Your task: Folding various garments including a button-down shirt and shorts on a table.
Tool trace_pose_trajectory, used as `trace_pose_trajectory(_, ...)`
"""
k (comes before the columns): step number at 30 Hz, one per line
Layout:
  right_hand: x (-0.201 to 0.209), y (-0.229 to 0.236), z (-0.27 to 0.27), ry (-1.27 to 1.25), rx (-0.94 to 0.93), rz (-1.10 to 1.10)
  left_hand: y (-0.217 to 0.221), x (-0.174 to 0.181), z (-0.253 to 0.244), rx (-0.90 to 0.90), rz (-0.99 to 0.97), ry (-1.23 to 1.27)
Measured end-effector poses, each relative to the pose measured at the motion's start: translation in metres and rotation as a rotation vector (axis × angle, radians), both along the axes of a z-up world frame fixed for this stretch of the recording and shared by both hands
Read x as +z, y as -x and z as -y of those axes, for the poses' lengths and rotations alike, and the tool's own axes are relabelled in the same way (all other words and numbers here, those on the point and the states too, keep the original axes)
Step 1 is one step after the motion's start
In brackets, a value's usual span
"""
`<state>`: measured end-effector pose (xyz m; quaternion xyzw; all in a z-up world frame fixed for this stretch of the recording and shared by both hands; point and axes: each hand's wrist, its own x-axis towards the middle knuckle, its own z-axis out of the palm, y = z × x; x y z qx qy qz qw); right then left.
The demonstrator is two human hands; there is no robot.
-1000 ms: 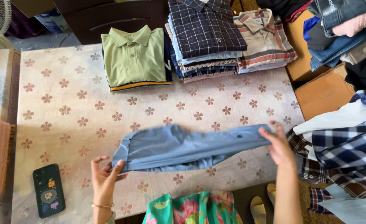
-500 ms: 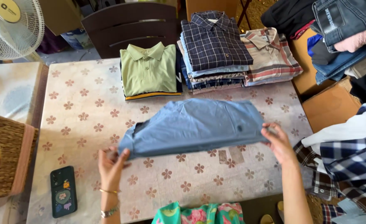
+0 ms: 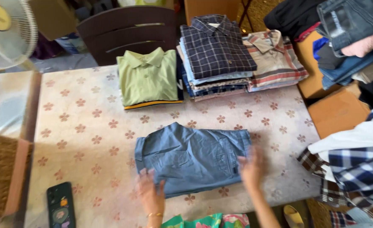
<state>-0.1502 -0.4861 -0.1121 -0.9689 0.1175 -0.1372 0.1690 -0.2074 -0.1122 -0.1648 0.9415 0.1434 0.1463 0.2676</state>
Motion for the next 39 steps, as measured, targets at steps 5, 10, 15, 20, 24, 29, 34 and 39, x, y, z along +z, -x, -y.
trace_pose_trajectory(5, -0.021, -0.026, -0.118, -0.008, 0.586, 0.043, -0.066, -0.005, 0.06, -0.463, -0.12, -0.421)
trace_pose_trajectory(10, -0.036, -0.074, 0.001, 0.172, 0.184, -0.166, -0.083, -0.018, 0.006, -0.213, -0.094, -0.243)
trace_pose_trajectory(15, -0.049, -0.075, -0.063, 0.181, 0.212, -0.111, -0.098, -0.029, 0.04, -0.177, -0.116, -0.264)
trace_pose_trajectory(20, -0.05, -0.072, -0.107, -0.041, 0.499, -0.09, -0.118, -0.012, 0.052, -0.443, -0.335, -0.565)
trace_pose_trajectory(24, -0.029, -0.103, -0.051, 0.18, 0.17, -0.119, -0.128, -0.016, 0.029, -0.361, -0.045, -0.3)
trace_pose_trajectory(29, -0.022, -0.15, -0.108, 0.098, 0.247, -0.202, -0.142, -0.03, 0.012, -0.218, -0.409, -0.179)
trace_pose_trajectory(34, -0.03, -0.173, -0.185, 0.126, 1.003, -0.472, -0.167, 0.021, -0.026, -0.566, -0.129, -0.35)
trace_pose_trajectory(39, -0.063, -0.184, -0.193, 0.015, 0.462, -0.051, -0.153, -0.013, -0.028, -0.416, -0.156, -0.28)
